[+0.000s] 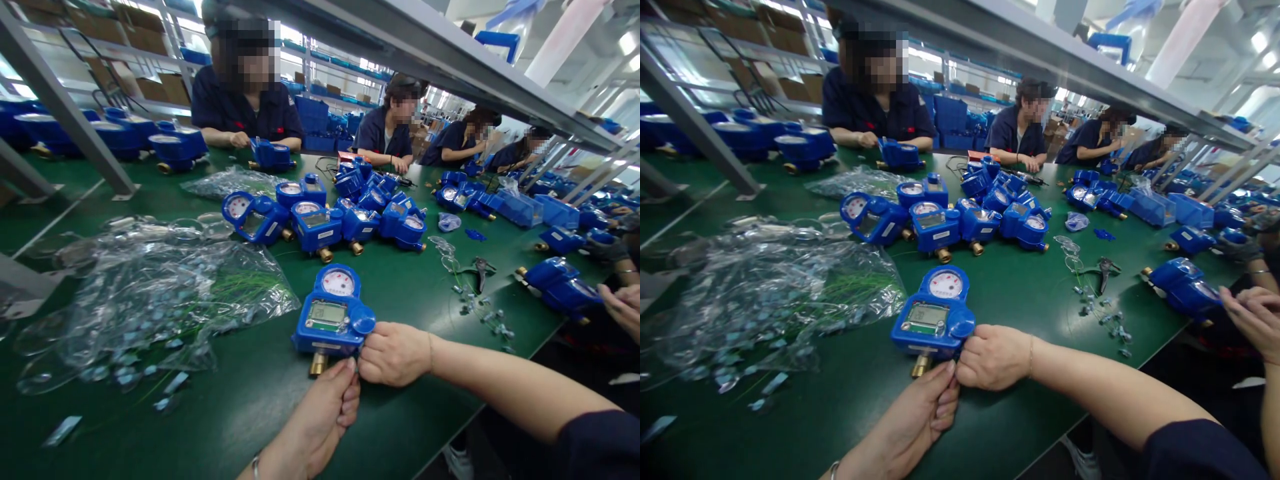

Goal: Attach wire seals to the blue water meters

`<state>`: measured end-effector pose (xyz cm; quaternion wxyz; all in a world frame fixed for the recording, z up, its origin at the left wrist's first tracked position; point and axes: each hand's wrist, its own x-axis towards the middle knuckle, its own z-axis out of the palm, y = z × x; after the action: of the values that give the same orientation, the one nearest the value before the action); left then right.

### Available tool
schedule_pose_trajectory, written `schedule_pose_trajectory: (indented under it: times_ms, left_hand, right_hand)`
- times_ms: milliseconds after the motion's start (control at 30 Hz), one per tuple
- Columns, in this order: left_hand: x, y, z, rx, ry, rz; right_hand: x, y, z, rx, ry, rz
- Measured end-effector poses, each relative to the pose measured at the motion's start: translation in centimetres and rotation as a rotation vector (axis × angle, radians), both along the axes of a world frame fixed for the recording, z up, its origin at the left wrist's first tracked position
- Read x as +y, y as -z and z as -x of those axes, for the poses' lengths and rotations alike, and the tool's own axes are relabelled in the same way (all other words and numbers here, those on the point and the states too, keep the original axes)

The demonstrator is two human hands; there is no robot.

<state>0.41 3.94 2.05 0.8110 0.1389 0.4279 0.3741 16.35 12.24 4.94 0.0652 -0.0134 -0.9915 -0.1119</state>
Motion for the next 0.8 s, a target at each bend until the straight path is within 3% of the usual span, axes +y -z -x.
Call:
schedule_pose_trajectory:
  times_ms: [67,100,233,267,333,400,500,567,700,800]
  left_hand:
    - [0.0,0.1,-0.3,0.030,-0.006,-0.010]
    - [0.0,0.1,-0.4,0.046,-0.008,-0.019]
    - [0.2,0.5,-0.8,0.106,-0.025,-0.082]
    - [0.3,0.6,-0.9,0.122,-0.034,-0.104]
    - [0.4,0.7,-1.1,0.163,-0.056,-0.143]
    - [0.3,0.6,-1.4,0.205,-0.075,-0.163]
    - [0.1,0.6,-1.6,0.259,-0.098,-0.181]
    - [-0.3,0.6,-1.7,0.288,-0.102,-0.201]
    - [-1.8,0.5,-0.7,0.261,-0.007,-0.184]
    - [-3.4,-0.6,1.3,0.306,0.205,-0.253]
  right_hand:
    - [-0.3,0.8,-0.1,0.032,0.052,0.157]
    - [-0.7,1.2,-0.1,0.071,0.134,0.309]
    - [-3.0,2.8,1.0,0.402,0.786,1.363]
    - [-3.6,3.1,1.5,0.459,0.914,1.557]
    - [-4.4,3.5,2.5,0.484,1.048,1.757]
    - [-4.7,3.7,3.3,0.466,1.095,1.840]
    - [-4.7,3.6,3.6,0.502,1.150,1.883]
    - [-5.0,3.6,3.2,0.582,1.177,1.821]
    - [-6.9,4.1,2.3,0.855,1.154,1.260]
    - [-8.4,4.8,2.7,0.973,1.031,0.962]
